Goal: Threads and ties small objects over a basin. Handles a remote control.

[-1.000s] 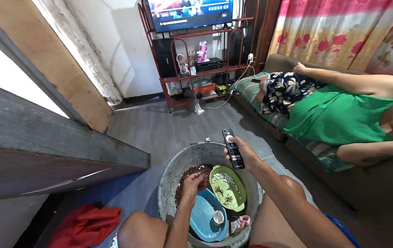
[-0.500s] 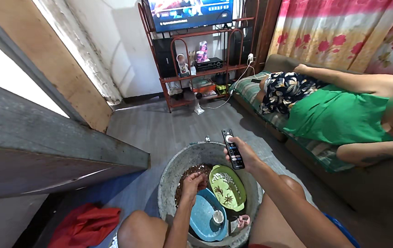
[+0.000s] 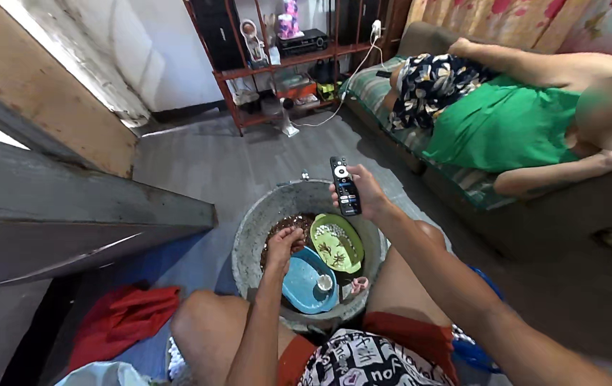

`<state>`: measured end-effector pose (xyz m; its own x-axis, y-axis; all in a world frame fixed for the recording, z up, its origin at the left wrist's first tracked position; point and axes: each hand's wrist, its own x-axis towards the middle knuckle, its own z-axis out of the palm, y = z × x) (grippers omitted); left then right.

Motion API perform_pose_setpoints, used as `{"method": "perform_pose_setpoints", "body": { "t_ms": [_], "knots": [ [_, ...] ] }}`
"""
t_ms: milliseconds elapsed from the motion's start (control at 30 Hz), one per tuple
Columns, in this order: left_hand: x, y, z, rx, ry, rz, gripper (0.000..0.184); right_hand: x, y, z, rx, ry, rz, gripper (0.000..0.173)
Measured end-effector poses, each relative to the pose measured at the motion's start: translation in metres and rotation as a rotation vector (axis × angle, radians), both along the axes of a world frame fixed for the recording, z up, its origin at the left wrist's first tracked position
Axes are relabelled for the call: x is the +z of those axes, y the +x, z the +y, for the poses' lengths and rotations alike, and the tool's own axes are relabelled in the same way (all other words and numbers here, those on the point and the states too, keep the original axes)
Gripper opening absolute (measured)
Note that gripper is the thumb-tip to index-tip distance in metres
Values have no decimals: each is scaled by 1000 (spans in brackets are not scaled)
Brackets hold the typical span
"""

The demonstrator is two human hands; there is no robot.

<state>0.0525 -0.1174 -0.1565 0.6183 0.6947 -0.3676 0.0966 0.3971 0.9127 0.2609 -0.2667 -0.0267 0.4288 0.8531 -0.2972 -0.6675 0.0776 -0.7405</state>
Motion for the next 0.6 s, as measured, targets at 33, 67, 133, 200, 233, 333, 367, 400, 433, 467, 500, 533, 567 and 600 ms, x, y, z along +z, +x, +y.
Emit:
{"method": "perform_pose_setpoints", "body": {
  "t_ms": [33, 67, 133, 200, 233, 333, 367, 400, 433, 467, 500, 533, 567, 600],
  "knots": [
    [-1, 1, 1, 1, 2, -2, 27, 1, 0, 0, -3, 4, 3, 49],
    [-3, 2, 2, 0, 3, -8, 28, 1, 1, 0, -2, 14, 0, 47],
    [-4, 3, 4, 0, 1, -16, 28, 1, 2, 0, 6, 30, -10, 38],
    [-4, 4, 4, 1, -6, -15, 28, 1, 3, 2, 3, 10, -35, 29],
    [-4, 3, 4, 4, -10, -10, 29, 0, 2, 2, 1, 0, -55, 27],
    [-4, 3, 2, 9, -2, -2, 30, -3, 1, 5, -21, -32, -130, 35],
    [-1, 3, 1, 11, 1, -2, 30, -1, 1, 7, -30, -40, -142, 34],
    [1, 3, 1, 12, 3, -1, 29, -1, 1, 8, -44, -47, -148, 32],
    [3, 3, 0, 14, 3, -4, 29, 0, 1, 8, -60, -51, -150, 31],
    [3, 3, 0, 15, 1, -4, 30, 0, 1, 9, -77, -49, -149, 29],
    [5, 3, 0, 17, -4, -3, 33, -1, 2, 9, -94, -41, -141, 28],
    [6, 2, 0, 24, -12, -4, 38, -3, 5, 8, -115, -34, -129, 27],
    [7, 2, -1, 38, -19, -7, 41, -5, 8, 6, -138, -30, -115, 27],
    [8, 2, -1, 55, -23, -11, 43, -7, 14, 3, -164, -35, -100, 28]
  ]
}}
